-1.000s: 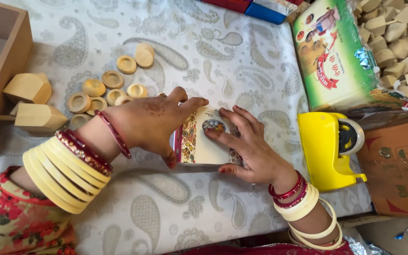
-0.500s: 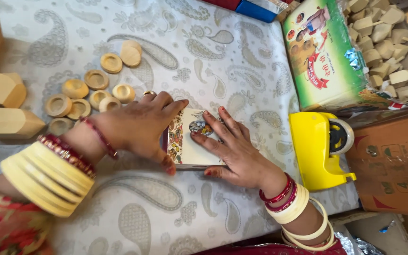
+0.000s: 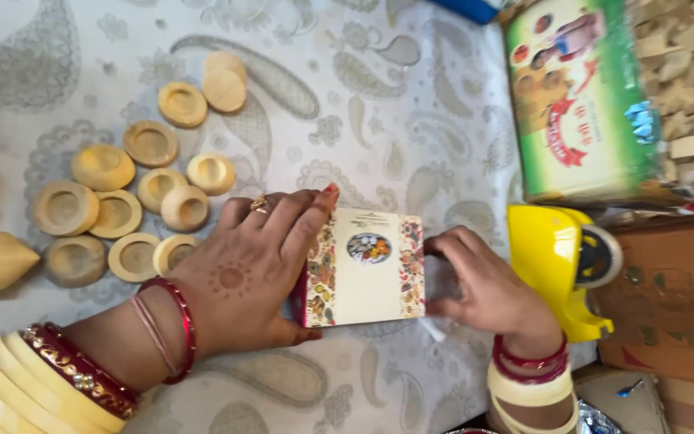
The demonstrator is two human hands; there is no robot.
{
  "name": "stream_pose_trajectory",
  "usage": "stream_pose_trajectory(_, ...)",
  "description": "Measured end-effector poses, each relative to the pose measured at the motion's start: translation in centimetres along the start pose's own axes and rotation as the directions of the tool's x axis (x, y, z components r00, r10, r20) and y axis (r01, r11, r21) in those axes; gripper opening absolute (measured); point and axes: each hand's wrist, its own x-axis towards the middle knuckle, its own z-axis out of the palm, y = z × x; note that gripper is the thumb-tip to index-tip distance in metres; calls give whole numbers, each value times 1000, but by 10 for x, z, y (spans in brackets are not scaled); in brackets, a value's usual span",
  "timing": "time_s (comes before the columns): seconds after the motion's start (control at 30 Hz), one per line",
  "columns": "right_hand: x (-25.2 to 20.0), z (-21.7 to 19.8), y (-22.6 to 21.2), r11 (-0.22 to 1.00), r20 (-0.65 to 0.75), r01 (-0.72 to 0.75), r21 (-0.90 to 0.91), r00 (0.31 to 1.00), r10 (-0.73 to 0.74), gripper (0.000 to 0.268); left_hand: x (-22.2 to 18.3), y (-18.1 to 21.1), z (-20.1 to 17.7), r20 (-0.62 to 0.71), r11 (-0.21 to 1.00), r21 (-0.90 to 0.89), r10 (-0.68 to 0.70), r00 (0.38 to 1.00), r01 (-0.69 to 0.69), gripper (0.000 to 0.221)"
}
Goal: Placing wooden dry fruit shaped items into small decorative boxes and wrapping the boxes in blue foil.
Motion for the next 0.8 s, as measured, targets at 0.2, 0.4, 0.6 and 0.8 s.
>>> stream_pose_trajectory(0.2, 1, 15, 27, 997, -252, -48, 67, 966, 63, 33, 12, 12, -17, 38, 992, -65, -103, 994, 105, 131)
stream_pose_trajectory(0.4, 6, 26, -27, 990, -762, 135, -29, 639, -109, 23, 11, 14, -1, -24, 996, 20, -91, 996, 92, 128)
stream_pose_trajectory(0.6, 20, 29, -78, 950, -490, 200, -241, 820, -297, 30, 9, 14, 0, -63, 994, 68, -81, 995, 85, 120)
stream_pose_trajectory(0.8, 35, 27, -105, 912, -420, 364, -190, 809, -411, 33, 10, 15, -3, -79, 997, 66, -42, 996, 48, 124)
